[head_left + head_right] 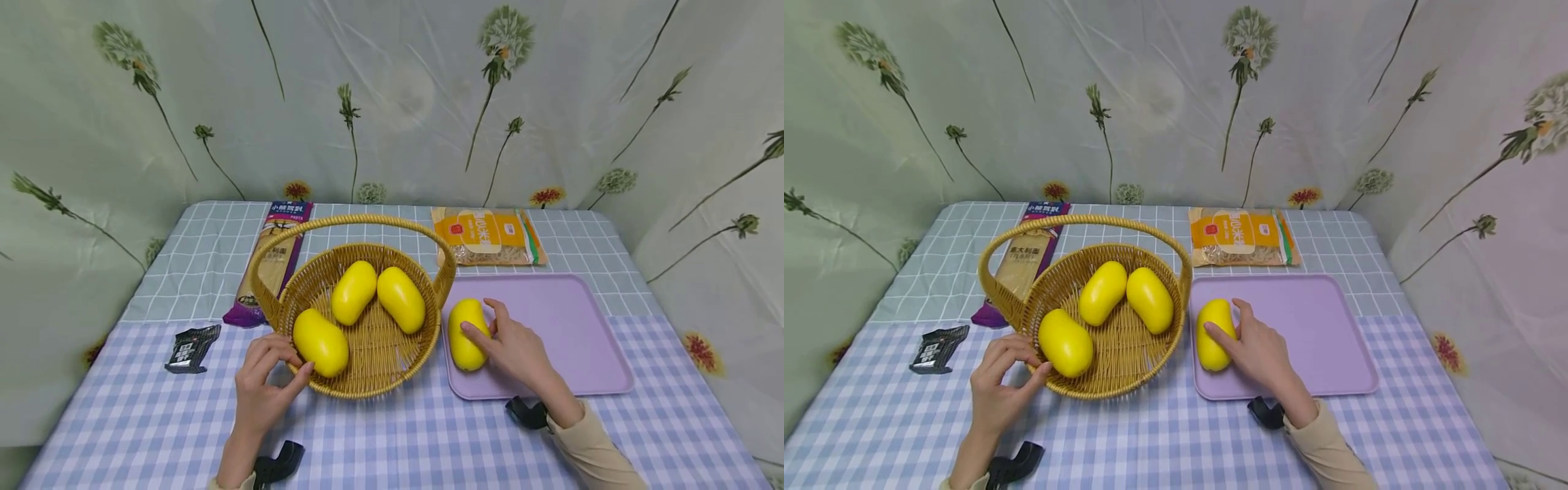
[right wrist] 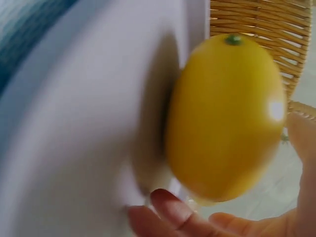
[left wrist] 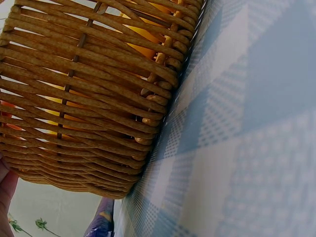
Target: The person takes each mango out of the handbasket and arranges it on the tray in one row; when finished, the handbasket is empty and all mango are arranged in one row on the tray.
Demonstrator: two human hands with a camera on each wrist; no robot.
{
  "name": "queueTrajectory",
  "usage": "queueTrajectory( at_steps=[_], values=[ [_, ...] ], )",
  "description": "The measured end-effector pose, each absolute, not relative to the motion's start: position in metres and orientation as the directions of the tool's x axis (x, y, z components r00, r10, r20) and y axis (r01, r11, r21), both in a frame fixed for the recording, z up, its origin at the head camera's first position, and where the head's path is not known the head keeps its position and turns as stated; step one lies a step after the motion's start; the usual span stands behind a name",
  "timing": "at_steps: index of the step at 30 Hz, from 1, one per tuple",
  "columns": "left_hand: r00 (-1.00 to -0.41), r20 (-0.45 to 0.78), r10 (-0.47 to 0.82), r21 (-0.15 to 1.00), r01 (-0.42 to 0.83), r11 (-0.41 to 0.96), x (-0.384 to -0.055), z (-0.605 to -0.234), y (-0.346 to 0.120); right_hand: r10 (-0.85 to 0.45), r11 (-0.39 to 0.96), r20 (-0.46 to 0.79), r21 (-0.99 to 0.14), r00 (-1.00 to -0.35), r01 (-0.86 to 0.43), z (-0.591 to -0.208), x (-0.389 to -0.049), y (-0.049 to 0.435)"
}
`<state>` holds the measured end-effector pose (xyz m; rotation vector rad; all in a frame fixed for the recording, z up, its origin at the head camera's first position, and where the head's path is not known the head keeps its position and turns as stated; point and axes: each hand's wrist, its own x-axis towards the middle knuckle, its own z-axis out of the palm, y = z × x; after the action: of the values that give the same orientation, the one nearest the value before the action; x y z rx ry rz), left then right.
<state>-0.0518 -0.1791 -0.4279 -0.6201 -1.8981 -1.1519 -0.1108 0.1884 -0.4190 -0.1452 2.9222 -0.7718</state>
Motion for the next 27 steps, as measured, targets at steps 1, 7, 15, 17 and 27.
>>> queueTrajectory(
  at_steps=[1,7,15,17,27],
  values=[
    [-0.549,0.836,-0.001,0.488,0.741,0.462,-0.052,-0.427,-0.179,-0.122,0.869,-0.08,-0.49,-0.989,-0.068,-0.418,-0.11,0.189],
    [-0.545,0.839,-0.001,0.485,0.746,0.457,-0.053,-0.426,-0.178,-0.106,0.884,0.023,-0.455,-0.994,-0.104,-0.409,-0.105,0.19],
    [-0.539,0.842,0.007,0.48,0.755,0.446,-0.053,-0.427,-0.177,-0.08,0.837,0.276,-0.503,-0.958,-0.215,-0.403,-0.094,0.186],
    [-0.543,0.84,0.006,0.484,0.753,0.447,-0.053,-0.427,-0.178,-0.094,0.807,0.356,-0.52,-0.93,-0.28,-0.402,-0.092,0.182],
    [-0.552,0.834,0.005,0.487,0.74,0.463,-0.052,-0.426,-0.179,-0.214,0.658,0.585,-0.506,-0.783,-0.557,-0.397,-0.094,0.155]
  ],
)
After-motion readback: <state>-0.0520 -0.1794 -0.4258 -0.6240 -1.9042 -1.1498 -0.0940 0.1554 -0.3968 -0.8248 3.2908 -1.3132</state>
